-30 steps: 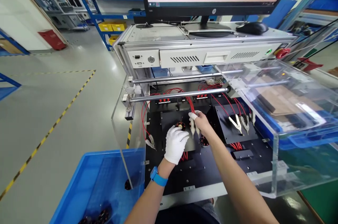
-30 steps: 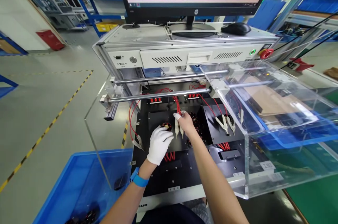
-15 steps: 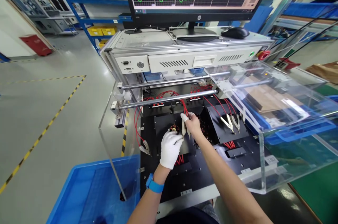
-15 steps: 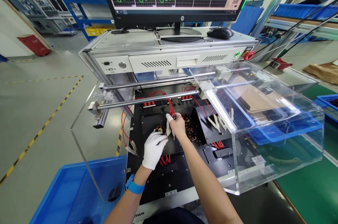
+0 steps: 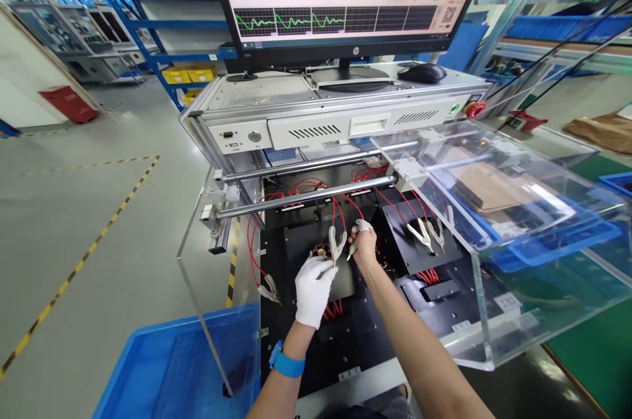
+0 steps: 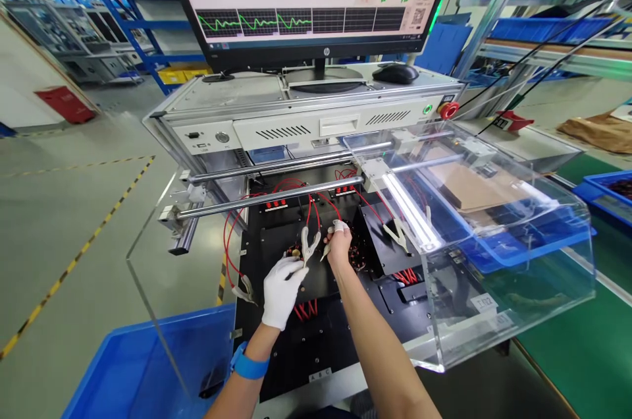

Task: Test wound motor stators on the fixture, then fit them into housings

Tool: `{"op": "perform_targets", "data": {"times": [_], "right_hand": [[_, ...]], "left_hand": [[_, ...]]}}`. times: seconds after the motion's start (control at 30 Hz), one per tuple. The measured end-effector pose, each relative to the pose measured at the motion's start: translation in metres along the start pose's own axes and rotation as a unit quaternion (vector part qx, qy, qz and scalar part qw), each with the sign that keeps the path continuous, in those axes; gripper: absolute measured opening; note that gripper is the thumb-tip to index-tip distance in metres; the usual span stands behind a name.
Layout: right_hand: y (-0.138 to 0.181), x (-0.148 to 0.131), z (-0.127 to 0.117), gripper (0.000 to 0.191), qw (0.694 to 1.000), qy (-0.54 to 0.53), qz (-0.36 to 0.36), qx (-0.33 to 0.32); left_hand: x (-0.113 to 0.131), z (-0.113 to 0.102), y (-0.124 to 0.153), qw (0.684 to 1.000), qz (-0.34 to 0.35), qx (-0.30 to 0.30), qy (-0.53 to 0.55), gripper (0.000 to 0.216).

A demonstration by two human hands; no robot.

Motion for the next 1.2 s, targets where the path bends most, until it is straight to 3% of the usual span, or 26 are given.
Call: {"op": "perform_targets", "data": {"times": [0.23, 0.4, 0.43, 0.5, 0.57, 0.6, 0.67, 0.77, 0.83, 0.87, 0.93, 1.0, 1.1, 1.2], "right_hand": [[0.0, -0.012, 0.001, 0.02, 0.997, 0.074, 0.001, -0.013], [-0.002, -0.025, -0.011, 0.03, 0.976, 0.214, -0.031, -0.014], [-0.001, -0.026, -0.013, 0.032, 0.97, 0.239, -0.034, -0.014], [0.006, -0.03, -0.014, 0.039, 0.951, 0.306, -0.043, -0.016], [0.022, -0.041, -0.006, 0.048, 0.911, 0.4, -0.097, -0.021], [0.034, -0.049, 0.004, 0.05, 0.881, 0.449, -0.147, -0.036], [0.063, -0.058, 0.037, 0.045, 0.8, 0.525, -0.262, -0.125], [0.104, -0.046, 0.083, 0.03, 0.653, 0.586, -0.344, -0.334], [0.118, -0.033, 0.098, 0.028, 0.564, 0.619, -0.349, -0.42], [0.121, -0.029, 0.101, 0.026, 0.535, 0.63, -0.351, -0.44], [0.121, -0.024, 0.105, 0.022, 0.501, 0.642, -0.353, -0.462], [0.118, -0.02, 0.108, 0.02, 0.486, 0.647, -0.352, -0.471], [0.119, -0.013, 0.113, 0.014, 0.47, 0.653, -0.347, -0.482], [0.124, -0.009, 0.118, 0.007, 0.461, 0.659, -0.346, -0.483]], "left_hand": [[0.002, 0.003, -0.003, 1.0, 0.006, -0.009, -0.009, 0.006], [0.014, 0.004, 0.019, 0.982, 0.09, -0.119, -0.12, 0.02], [0.008, -0.005, 0.028, 0.983, 0.079, -0.101, -0.131, 0.026], [-0.023, -0.038, 0.047, 0.992, -0.035, 0.017, -0.116, 0.035], [-0.071, -0.064, 0.073, 0.962, -0.231, 0.139, -0.043, 0.044], [-0.094, -0.067, 0.086, 0.934, -0.314, 0.169, 0.0, 0.048], [-0.121, -0.063, 0.096, 0.897, -0.401, 0.175, 0.069, 0.041], [-0.12, -0.064, 0.086, 0.897, -0.395, 0.171, 0.101, 0.028], [-0.102, -0.063, 0.075, 0.904, -0.364, 0.147, 0.171, 0.028], [-0.091, -0.059, 0.069, 0.901, -0.34, 0.124, 0.238, 0.028], [-0.067, -0.05, 0.056, 0.868, -0.284, 0.078, 0.399, 0.028], [-0.054, -0.044, 0.046, 0.821, -0.254, 0.077, 0.506, 0.027], [-0.065, -0.044, 0.037, 0.788, -0.264, 0.169, 0.529, 0.033], [-0.082, -0.04, 0.029, 0.783, -0.262, 0.228, 0.516, 0.039]]}}
Point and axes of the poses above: each hand's wrist, its own y-axis away from the middle knuckle, its own z-axis out of the palm, x = y × z, the point moved 8 cm from there along -y, towards the middle knuckle, and after that the axes turned 12 degrees about -x, right-handed, at the moved point
